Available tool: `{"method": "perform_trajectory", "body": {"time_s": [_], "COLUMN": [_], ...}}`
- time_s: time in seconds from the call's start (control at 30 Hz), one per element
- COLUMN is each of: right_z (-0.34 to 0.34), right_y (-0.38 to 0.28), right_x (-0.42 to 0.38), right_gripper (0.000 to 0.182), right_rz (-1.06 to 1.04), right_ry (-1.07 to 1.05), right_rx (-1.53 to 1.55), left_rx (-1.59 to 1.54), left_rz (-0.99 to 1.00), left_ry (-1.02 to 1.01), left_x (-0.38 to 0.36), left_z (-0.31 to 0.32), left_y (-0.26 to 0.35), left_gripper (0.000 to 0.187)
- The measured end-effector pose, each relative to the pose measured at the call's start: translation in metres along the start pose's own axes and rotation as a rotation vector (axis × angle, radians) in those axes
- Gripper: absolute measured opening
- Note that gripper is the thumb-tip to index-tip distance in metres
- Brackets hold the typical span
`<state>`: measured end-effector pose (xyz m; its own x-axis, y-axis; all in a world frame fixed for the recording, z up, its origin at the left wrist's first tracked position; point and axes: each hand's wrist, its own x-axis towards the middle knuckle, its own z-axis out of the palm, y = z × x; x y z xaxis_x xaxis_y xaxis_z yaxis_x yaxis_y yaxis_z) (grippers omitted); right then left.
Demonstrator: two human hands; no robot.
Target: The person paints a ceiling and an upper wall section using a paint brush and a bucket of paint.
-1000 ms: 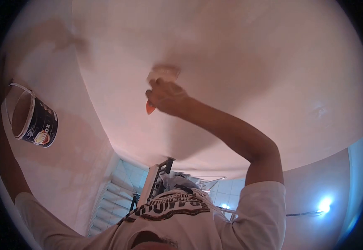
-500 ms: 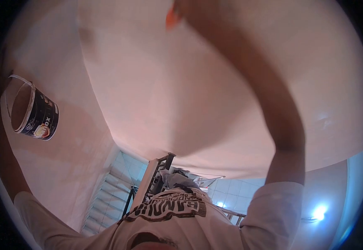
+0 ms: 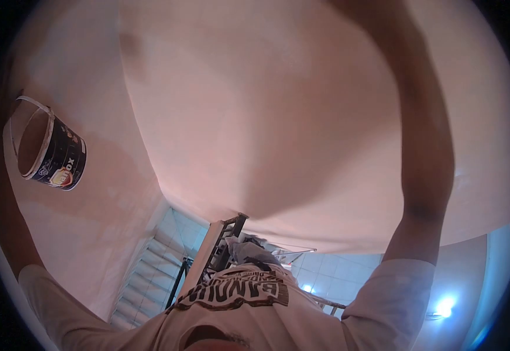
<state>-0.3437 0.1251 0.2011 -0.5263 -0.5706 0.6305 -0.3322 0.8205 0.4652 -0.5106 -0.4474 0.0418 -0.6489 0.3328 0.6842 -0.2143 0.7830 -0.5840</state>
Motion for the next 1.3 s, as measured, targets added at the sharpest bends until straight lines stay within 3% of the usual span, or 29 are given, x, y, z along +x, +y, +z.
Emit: {"method": "perform_trajectory", "body": {"time_s": [0.13,0.17,0.2,0.27,0.3,0.37,0.4,0.5,0.57,0.6,0.67,0.7,0.77,0.83,0.9,0.97,1.0,1.03,1.1,1.13,1.23,1.27,1.3], "right_z": [0.012,0.029,0.081,0.136,0.155,0.191,0.193,0.215,0.182,0.151,0.075,0.048,0.021,0.038,0.125,0.172,0.207,0.223,0.255,0.267,0.271,0.264,0.244], "right_y": [-0.017,-0.022,0.005,-0.049,-0.077,-0.116,-0.125,-0.102,-0.057,-0.029,-0.01,-0.002,-0.032,-0.054,-0.004,-0.08,-0.102,-0.136,-0.177,-0.182,-0.154,-0.135,-0.114], "right_x": [0.01,0.009,-0.028,-0.07,-0.092,-0.119,-0.126,-0.112,-0.071,-0.046,-0.006,0.01,0.022,0.027,-0.019,-0.062,-0.095,-0.116,-0.158,-0.168,-0.156,-0.142,-0.126], "right_gripper": [0.011,0.01,0.026,0.028,0.029,0.024,0.017,0.01,0.011,0.012,0.018,0.013,0.009,0.009,0.015,0.033,0.034,0.028,0.017,0.024,0.016,0.012,0.01], "right_rz": [-0.022,0.275,0.058,-0.308,-0.321,-0.333,-0.181,-0.028,0.08,-0.007,0.215,0.143,0.046,0.213,-0.051,-0.199,-0.266,-0.27,-0.12,-0.099,-0.186,-0.162,0.063], "right_ry": [0.164,-0.073,-0.148,-0.314,-0.25,-0.548,-0.559,-0.419,-0.328,-0.278,-0.146,-0.067,0.085,0.173,-0.105,-0.252,-0.209,-0.441,-0.56,-0.625,-0.558,-0.496,-0.389], "right_rx": [-0.494,-0.364,-0.637,-0.751,-0.563,-0.102,0.195,0.437,0.534,0.379,0.374,-0.059,-0.308,-0.341,-0.758,-0.733,-0.598,-0.426,0.146,0.258,0.341,0.198,0.318], "left_rx": [0.052,0.059,0.067,0.003,-0.029,-0.096,-0.087,-0.023,-0.075,-0.14,-0.24,-0.263,-0.283,-0.298,-0.324,-0.36,-0.383,-0.411,-0.456,-0.436,-0.257,-0.188,-0.121], "left_rz": [0.007,0.004,0.0,-0.015,-0.026,-0.032,-0.039,-0.057,-0.056,-0.041,-0.018,-0.013,-0.008,-0.006,-0.001,0.005,0.009,0.016,0.033,0.029,-0.001,-0.007,-0.018], "left_ry": [0.026,0.009,-0.01,0.05,0.081,0.154,0.149,0.079,0.096,0.139,0.201,0.214,0.224,0.226,0.23,0.234,0.237,0.24,0.24,0.237,0.192,0.17,0.148], "left_x": [0.003,0.002,0.0,-0.004,-0.008,-0.008,-0.004,-0.004,-0.007,-0.008,-0.007,-0.006,-0.004,-0.004,-0.005,-0.007,-0.009,-0.009,-0.007,-0.007,-0.013,-0.012,-0.009], "left_z": [0.006,0.004,0.003,0.026,0.046,0.079,0.071,0.055,0.055,0.061,0.072,0.074,0.074,0.074,0.076,0.078,0.08,0.08,0.079,0.081,0.06,0.049,0.038], "left_y": [-0.002,-0.001,-0.001,-0.005,-0.009,-0.017,-0.015,-0.012,-0.012,-0.012,-0.013,-0.013,-0.015,-0.017,-0.018,-0.019,-0.019,-0.019,-0.018,-0.021,-0.017,-0.012,-0.006], "left_gripper": [0.118,0.118,0.118,0.113,0.112,0.113,0.114,0.115,0.115,0.115,0.114,0.114,0.113,0.113,0.112,0.112,0.112,0.112,0.112,0.111,0.112,0.112,0.113]}}
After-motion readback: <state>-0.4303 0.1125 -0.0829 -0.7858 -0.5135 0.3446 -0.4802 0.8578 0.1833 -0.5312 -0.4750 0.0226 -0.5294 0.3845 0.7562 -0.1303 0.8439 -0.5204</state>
